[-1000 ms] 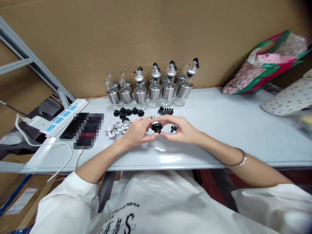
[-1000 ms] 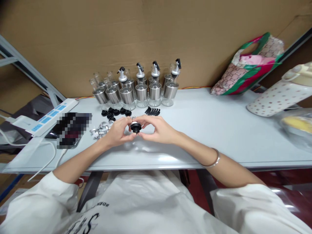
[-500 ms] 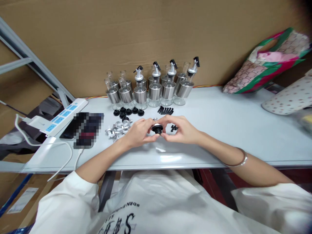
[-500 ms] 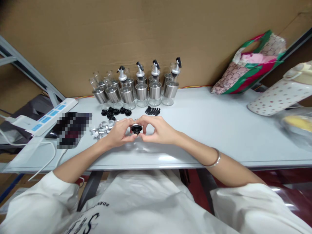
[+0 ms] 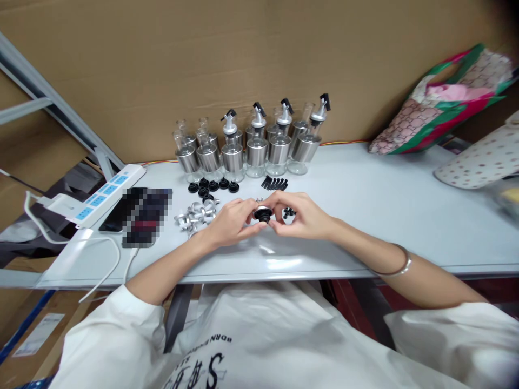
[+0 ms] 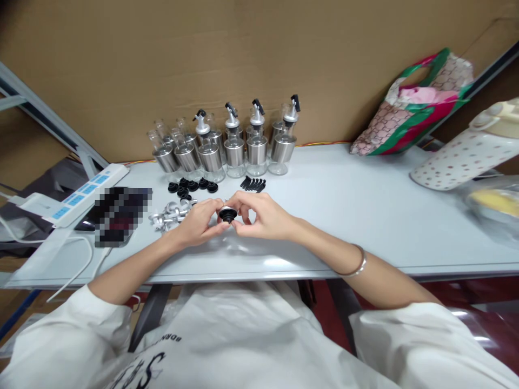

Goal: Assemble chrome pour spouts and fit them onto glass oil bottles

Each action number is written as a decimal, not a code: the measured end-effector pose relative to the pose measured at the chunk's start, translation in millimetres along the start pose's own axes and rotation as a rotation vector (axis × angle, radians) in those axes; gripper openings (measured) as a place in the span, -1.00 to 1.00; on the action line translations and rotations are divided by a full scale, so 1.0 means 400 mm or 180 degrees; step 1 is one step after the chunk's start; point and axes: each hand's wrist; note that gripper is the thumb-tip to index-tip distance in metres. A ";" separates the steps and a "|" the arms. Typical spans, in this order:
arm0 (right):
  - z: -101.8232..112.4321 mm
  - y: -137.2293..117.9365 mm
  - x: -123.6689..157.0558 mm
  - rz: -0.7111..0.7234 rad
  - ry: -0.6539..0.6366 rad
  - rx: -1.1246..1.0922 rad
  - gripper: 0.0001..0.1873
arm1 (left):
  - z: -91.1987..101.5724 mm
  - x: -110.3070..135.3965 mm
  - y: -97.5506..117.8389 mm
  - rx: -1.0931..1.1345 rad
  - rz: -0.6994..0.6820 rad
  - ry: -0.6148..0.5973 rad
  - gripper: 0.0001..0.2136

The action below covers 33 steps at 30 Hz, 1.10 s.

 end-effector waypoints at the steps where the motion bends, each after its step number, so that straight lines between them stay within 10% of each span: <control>1: 0.000 -0.001 0.000 -0.0005 -0.0008 -0.0005 -0.80 | 0.000 0.000 0.001 0.0018 0.0024 -0.0042 -0.57; 14: -0.003 0.024 -0.005 -0.0500 -0.0075 -0.0442 -0.81 | 0.009 0.002 0.013 0.0640 0.0567 -0.0308 -0.68; 33: -0.020 0.006 -0.003 -0.0076 -0.0235 0.0160 -0.89 | -0.004 -0.002 0.047 0.0674 0.0960 -0.0222 -0.87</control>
Point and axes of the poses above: each hand's wrist, its own x-axis away from the middle knuckle, its own z-axis out of the back of the hand, y = z × x, and after that the axes turned 6 degrees about z, right-handed
